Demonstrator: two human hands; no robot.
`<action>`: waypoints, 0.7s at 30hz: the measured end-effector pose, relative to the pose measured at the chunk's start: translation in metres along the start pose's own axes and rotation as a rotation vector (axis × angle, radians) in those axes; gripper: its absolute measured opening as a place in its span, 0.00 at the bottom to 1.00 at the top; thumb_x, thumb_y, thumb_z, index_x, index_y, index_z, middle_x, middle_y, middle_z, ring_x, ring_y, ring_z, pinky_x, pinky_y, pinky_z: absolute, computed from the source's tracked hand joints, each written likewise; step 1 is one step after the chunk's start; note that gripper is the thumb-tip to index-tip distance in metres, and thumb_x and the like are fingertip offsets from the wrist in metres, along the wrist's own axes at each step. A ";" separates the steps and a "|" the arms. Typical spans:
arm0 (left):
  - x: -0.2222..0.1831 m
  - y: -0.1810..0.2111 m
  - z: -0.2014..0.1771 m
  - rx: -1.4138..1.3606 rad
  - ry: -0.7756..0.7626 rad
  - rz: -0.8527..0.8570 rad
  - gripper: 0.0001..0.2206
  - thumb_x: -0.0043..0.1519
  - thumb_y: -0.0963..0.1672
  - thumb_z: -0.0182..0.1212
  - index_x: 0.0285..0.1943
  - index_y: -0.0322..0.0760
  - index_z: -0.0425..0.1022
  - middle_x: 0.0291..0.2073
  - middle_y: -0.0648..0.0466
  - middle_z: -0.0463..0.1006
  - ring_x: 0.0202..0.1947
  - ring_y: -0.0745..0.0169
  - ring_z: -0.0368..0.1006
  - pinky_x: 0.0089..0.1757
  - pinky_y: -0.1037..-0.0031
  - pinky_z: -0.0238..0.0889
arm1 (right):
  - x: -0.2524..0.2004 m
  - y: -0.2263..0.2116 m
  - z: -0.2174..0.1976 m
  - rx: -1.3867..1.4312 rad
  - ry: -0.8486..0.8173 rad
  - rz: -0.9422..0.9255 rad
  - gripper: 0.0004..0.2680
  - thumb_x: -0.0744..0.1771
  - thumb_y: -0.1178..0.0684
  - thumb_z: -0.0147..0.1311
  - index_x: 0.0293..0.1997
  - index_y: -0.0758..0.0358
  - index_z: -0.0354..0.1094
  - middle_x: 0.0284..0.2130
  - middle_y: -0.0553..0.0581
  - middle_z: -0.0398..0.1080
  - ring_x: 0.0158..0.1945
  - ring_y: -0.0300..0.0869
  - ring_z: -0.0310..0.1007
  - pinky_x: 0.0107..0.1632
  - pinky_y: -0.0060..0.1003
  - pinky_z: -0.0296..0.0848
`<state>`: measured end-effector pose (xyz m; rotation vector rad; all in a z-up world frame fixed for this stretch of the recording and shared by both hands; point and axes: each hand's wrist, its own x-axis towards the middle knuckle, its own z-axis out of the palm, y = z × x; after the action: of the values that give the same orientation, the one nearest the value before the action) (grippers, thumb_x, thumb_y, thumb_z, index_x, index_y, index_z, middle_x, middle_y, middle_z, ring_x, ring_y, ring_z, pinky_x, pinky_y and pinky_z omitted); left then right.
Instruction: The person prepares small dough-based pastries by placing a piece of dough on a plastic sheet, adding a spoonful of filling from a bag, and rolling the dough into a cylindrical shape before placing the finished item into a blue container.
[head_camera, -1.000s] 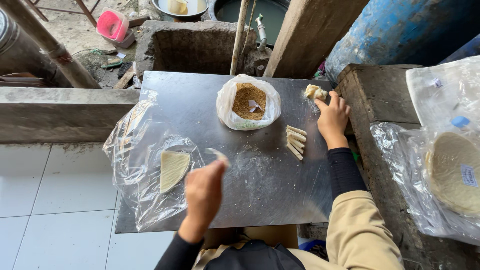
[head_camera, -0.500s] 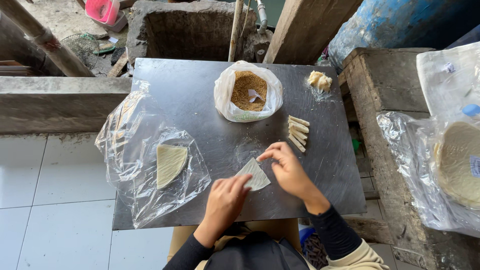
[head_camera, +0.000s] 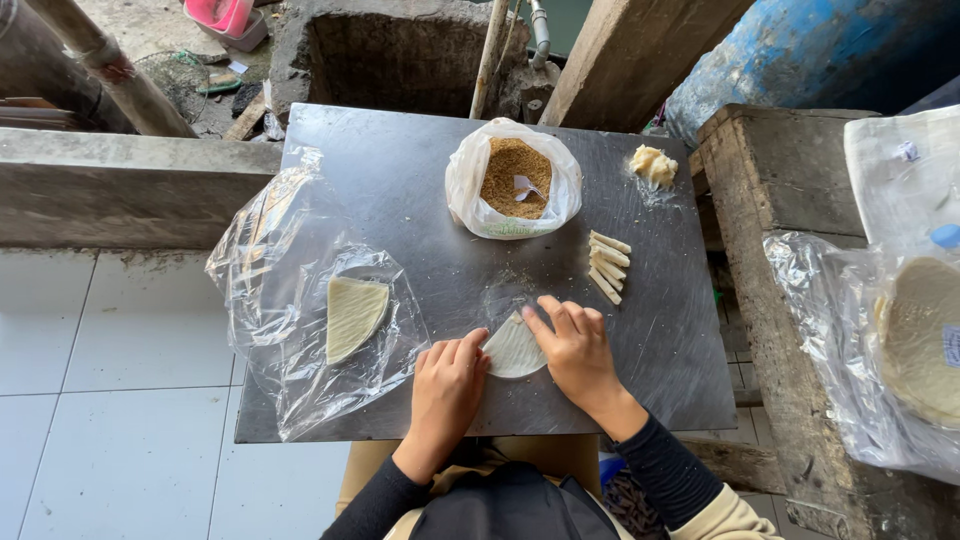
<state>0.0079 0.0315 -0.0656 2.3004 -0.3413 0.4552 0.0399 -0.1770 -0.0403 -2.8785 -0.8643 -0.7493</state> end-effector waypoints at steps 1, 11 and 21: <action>0.000 0.001 0.000 0.001 -0.011 -0.012 0.14 0.61 0.43 0.63 0.57 0.38 0.74 0.38 0.56 0.81 0.43 0.57 0.75 0.46 0.65 0.63 | 0.000 0.000 -0.001 -0.011 0.004 0.019 0.14 0.67 0.57 0.50 0.57 0.55 0.76 0.54 0.53 0.69 0.53 0.43 0.64 0.56 0.40 0.60; -0.001 0.000 -0.001 -0.007 0.017 0.016 0.14 0.62 0.43 0.62 0.56 0.38 0.74 0.40 0.54 0.81 0.44 0.57 0.75 0.47 0.64 0.63 | 0.002 -0.010 0.004 -0.095 -0.052 -0.049 0.14 0.66 0.56 0.50 0.57 0.55 0.75 0.55 0.52 0.70 0.54 0.42 0.65 0.55 0.39 0.60; -0.004 0.000 0.001 0.019 0.048 0.023 0.16 0.62 0.44 0.63 0.58 0.37 0.72 0.42 0.51 0.80 0.45 0.54 0.74 0.47 0.64 0.63 | 0.088 0.077 0.007 0.319 0.215 0.215 0.09 0.68 0.62 0.57 0.54 0.61 0.68 0.50 0.57 0.73 0.54 0.51 0.71 0.59 0.46 0.66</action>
<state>0.0041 0.0314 -0.0682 2.3022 -0.3416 0.5261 0.1473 -0.1961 0.0016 -2.5034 -0.5772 -0.7963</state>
